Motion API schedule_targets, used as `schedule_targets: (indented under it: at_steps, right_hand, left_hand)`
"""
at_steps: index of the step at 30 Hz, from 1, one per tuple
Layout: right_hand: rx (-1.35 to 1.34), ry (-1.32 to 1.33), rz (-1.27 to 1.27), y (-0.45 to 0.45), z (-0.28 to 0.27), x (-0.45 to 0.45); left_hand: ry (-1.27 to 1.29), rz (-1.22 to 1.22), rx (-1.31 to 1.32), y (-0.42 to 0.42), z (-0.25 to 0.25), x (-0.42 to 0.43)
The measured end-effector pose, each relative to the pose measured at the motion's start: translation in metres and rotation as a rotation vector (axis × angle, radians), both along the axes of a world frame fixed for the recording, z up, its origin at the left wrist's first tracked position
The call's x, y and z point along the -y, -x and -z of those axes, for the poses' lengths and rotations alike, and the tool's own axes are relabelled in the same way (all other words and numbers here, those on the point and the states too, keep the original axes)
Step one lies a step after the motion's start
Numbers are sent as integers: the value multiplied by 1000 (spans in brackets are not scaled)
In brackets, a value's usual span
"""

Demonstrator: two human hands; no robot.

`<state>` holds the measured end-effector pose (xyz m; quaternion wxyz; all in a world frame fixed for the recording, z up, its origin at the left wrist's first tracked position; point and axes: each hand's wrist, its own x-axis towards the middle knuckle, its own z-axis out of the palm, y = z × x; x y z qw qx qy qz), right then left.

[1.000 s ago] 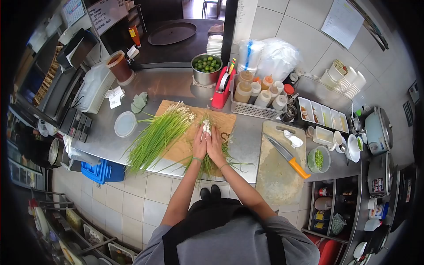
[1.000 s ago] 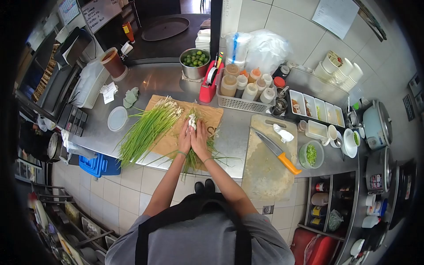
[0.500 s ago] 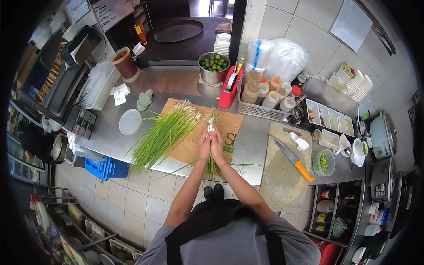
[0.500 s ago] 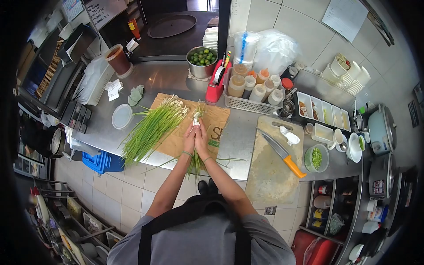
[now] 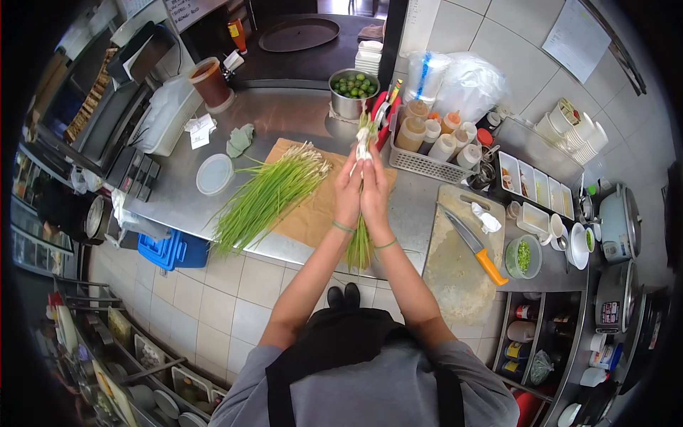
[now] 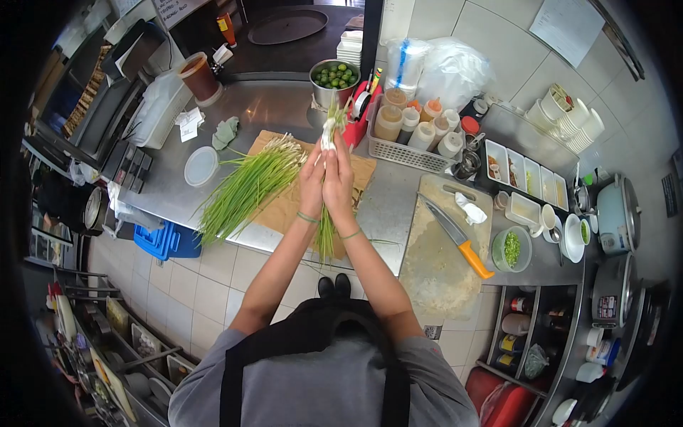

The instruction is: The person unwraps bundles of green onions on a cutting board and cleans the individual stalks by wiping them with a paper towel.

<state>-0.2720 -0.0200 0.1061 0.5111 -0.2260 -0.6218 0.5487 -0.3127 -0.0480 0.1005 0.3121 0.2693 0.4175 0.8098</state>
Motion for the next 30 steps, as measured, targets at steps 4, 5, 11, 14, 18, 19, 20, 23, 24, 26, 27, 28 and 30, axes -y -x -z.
schedule_targets:
  at_steps: [4,5,11,14,18,19,20,23,24,26,27,28,30]
  right_hand:
    - [-14,-21,-10,0,-39,1]
    - [-14,-24,-14,1,-44,3]
    - [-14,-98,-115,24,-55,31]
    - [-32,-142,-209,56,-58,58]
    - [-58,-121,-370,110,-70,120]
    - [-74,-119,-419,128,-71,138]
    - [-88,-116,-468,146,-71,156]
    - [-104,-107,-611,199,-74,228]
    - [-105,-108,-652,218,-76,254]
    - [-108,-95,-717,257,-76,308]
    - [-107,-88,-745,275,-75,336]
    - [-105,-84,-785,294,-72,362]
    - [-110,-52,-875,349,-70,440]
  left_hand:
    - [-70,-2,69,-3,-35,-2]
    - [-75,-18,89,-3,-40,0]
    - [-131,-97,112,18,-50,35]
    - [-109,-191,100,45,-60,70]
    - [-128,-368,76,90,-74,133]
    - [-126,-425,64,104,-77,153]
    - [-145,-467,61,120,-78,173]
    - [-194,-574,62,170,-75,245]
    - [-213,-599,63,188,-75,270]
    - [-183,-676,43,223,-76,326]
    - [-166,-710,36,240,-76,354]
    - [-154,-754,23,257,-75,381]
    - [-140,-834,20,304,-78,459]
